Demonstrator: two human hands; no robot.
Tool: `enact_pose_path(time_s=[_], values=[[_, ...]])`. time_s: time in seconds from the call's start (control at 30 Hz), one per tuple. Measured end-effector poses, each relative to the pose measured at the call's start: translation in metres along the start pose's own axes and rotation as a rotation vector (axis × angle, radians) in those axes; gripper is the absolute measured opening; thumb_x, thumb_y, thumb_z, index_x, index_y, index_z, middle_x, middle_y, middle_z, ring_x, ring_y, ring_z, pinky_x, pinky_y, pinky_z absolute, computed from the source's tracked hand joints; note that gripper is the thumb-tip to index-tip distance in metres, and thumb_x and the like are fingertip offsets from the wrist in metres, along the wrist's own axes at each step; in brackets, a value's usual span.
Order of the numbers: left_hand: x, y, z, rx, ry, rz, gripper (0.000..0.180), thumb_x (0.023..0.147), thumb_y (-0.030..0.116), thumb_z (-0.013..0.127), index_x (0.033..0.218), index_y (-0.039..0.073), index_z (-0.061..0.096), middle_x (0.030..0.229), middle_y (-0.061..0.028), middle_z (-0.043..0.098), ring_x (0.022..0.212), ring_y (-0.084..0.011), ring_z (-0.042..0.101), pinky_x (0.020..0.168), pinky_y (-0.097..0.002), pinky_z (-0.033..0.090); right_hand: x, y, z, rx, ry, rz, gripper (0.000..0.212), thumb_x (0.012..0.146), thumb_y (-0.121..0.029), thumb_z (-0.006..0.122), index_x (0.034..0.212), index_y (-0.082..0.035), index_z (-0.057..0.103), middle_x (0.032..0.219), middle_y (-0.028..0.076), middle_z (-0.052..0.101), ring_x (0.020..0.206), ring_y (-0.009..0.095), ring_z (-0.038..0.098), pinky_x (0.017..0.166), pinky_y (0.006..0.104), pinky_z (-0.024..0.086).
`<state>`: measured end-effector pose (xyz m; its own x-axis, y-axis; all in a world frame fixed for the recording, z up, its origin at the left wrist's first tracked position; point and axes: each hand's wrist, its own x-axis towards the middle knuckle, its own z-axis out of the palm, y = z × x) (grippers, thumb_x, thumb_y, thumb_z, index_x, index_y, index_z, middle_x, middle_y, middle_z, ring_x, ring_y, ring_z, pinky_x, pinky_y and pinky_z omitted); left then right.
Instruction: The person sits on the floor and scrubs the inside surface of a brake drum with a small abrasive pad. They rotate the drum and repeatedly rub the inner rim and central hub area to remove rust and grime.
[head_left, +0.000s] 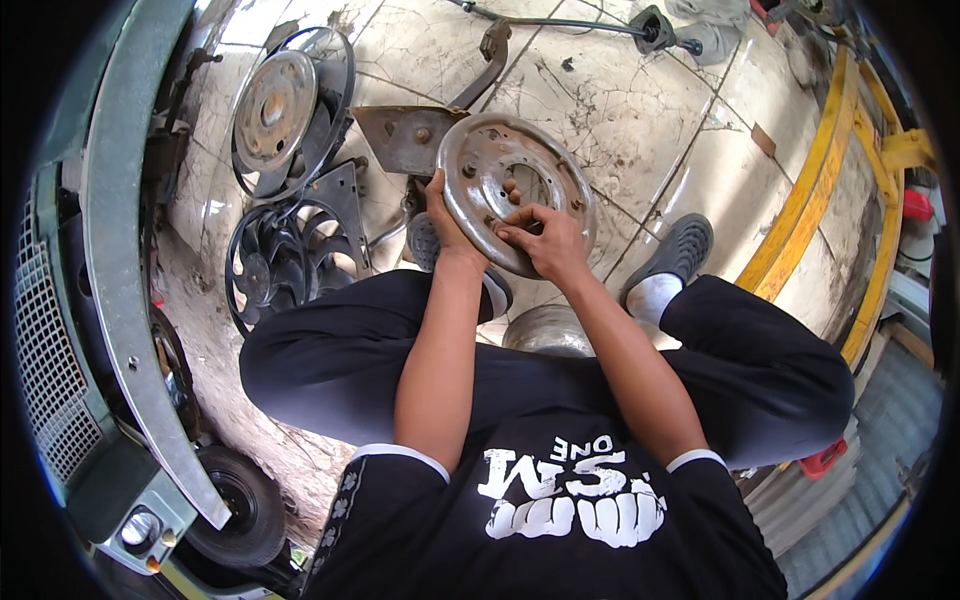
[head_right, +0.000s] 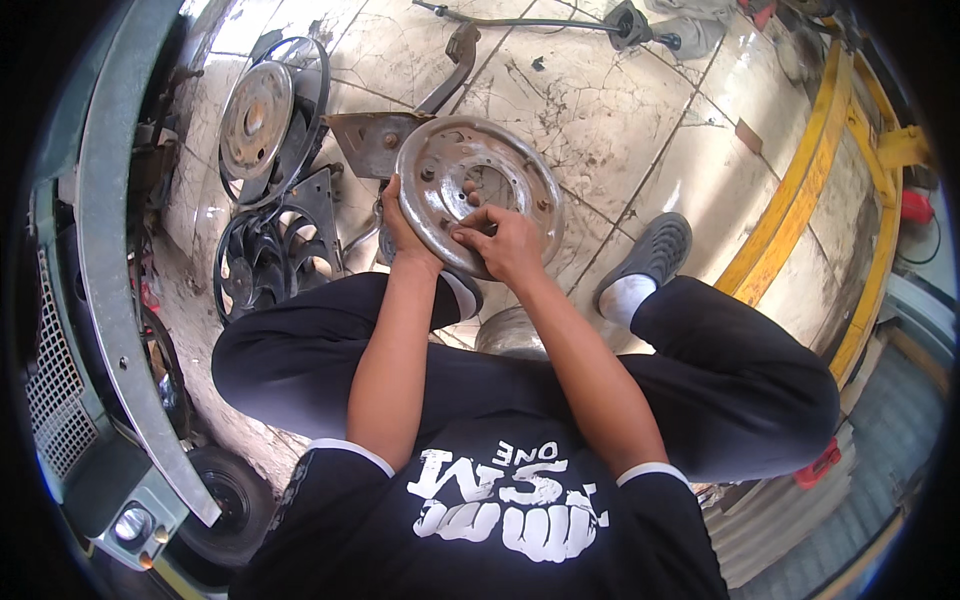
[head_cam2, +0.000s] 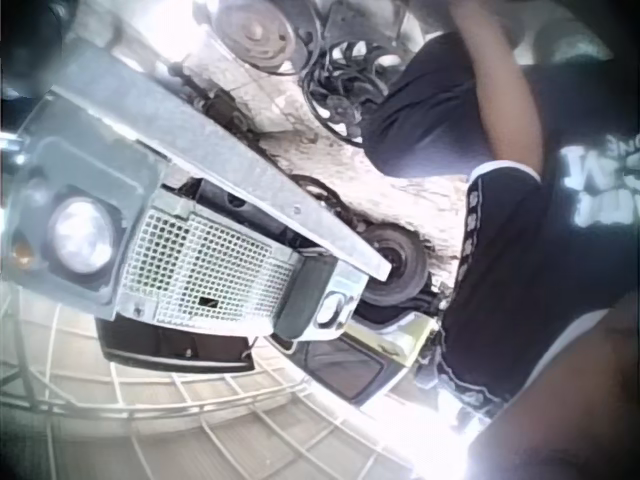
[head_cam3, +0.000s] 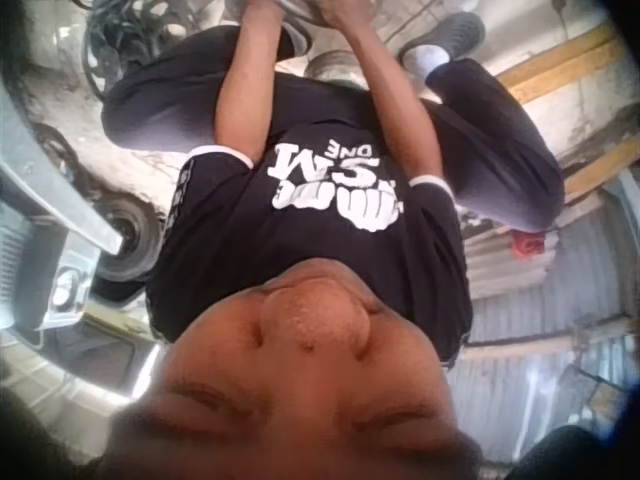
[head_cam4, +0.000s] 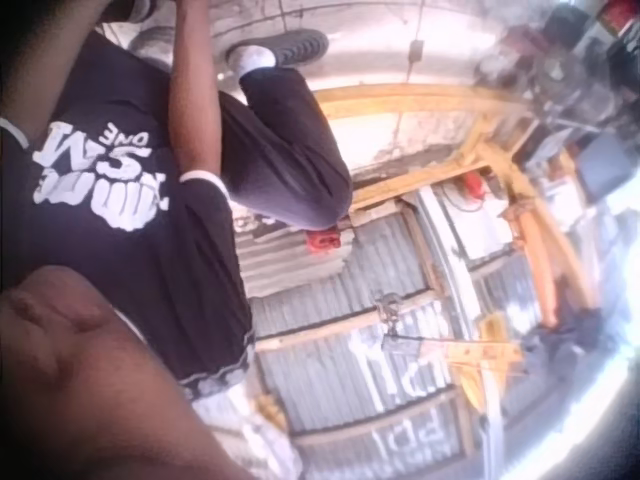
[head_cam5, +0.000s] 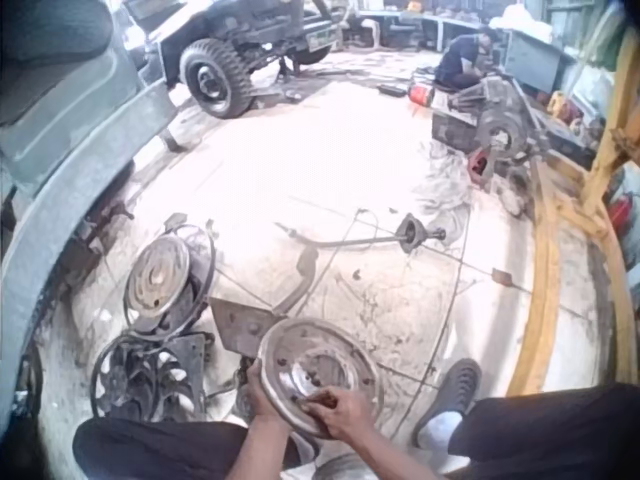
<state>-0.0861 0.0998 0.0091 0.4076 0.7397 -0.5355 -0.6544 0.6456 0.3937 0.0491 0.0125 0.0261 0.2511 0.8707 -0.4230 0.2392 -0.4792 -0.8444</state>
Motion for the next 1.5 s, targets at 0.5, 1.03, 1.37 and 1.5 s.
enact_pose_path(time_s=[0.5,1.03,1.37,1.5], values=[[-0.005,-0.012,0.004,-0.045,0.064,-0.038,0.079,0.092,0.067,0.048,0.144,0.008,0.051,0.115,-0.0214,0.064,0.089,-0.0367,0.069,0.070,-0.0512,0.062,-0.001,-0.004,-0.005,-0.204,0.071,-0.065,0.025,0.083,-0.034,0.086,0.095,-0.012,0.083,0.087,0.013,0.078,0.082,0.031,0.075,0.078,0.0402,0.056],[-0.009,-0.020,-0.008,-0.081,0.037,-0.070,0.078,0.092,0.067,0.046,0.145,0.010,0.051,0.114,-0.0244,0.064,0.087,-0.0388,0.067,0.071,-0.0540,0.060,-0.001,-0.009,-0.012,-0.230,-0.058,0.121,0.025,0.079,-0.034,0.089,0.091,-0.013,0.084,0.093,0.012,0.080,0.091,0.032,0.076,0.085,0.0426,0.056],[-0.006,-0.023,-0.010,-0.050,0.053,-0.043,0.081,0.092,0.069,0.047,0.141,0.004,0.050,0.104,-0.0267,0.064,0.088,-0.0392,0.068,0.071,-0.0516,0.061,0.002,0.005,-0.007,-0.250,-0.028,0.130,0.030,0.078,-0.041,0.089,0.093,-0.016,0.085,0.094,0.012,0.080,0.091,0.033,0.076,0.085,0.0430,0.057],[-0.009,-0.020,0.002,-0.054,0.050,-0.052,0.083,0.091,0.071,0.048,0.140,0.004,0.052,0.106,-0.0261,0.065,0.085,-0.0385,0.069,0.073,-0.0515,0.062,-0.003,-0.007,-0.010,-0.244,-0.022,0.151,0.031,0.078,-0.042,0.088,0.095,-0.016,0.085,0.095,0.012,0.080,0.092,0.032,0.076,0.086,0.0428,0.056]])
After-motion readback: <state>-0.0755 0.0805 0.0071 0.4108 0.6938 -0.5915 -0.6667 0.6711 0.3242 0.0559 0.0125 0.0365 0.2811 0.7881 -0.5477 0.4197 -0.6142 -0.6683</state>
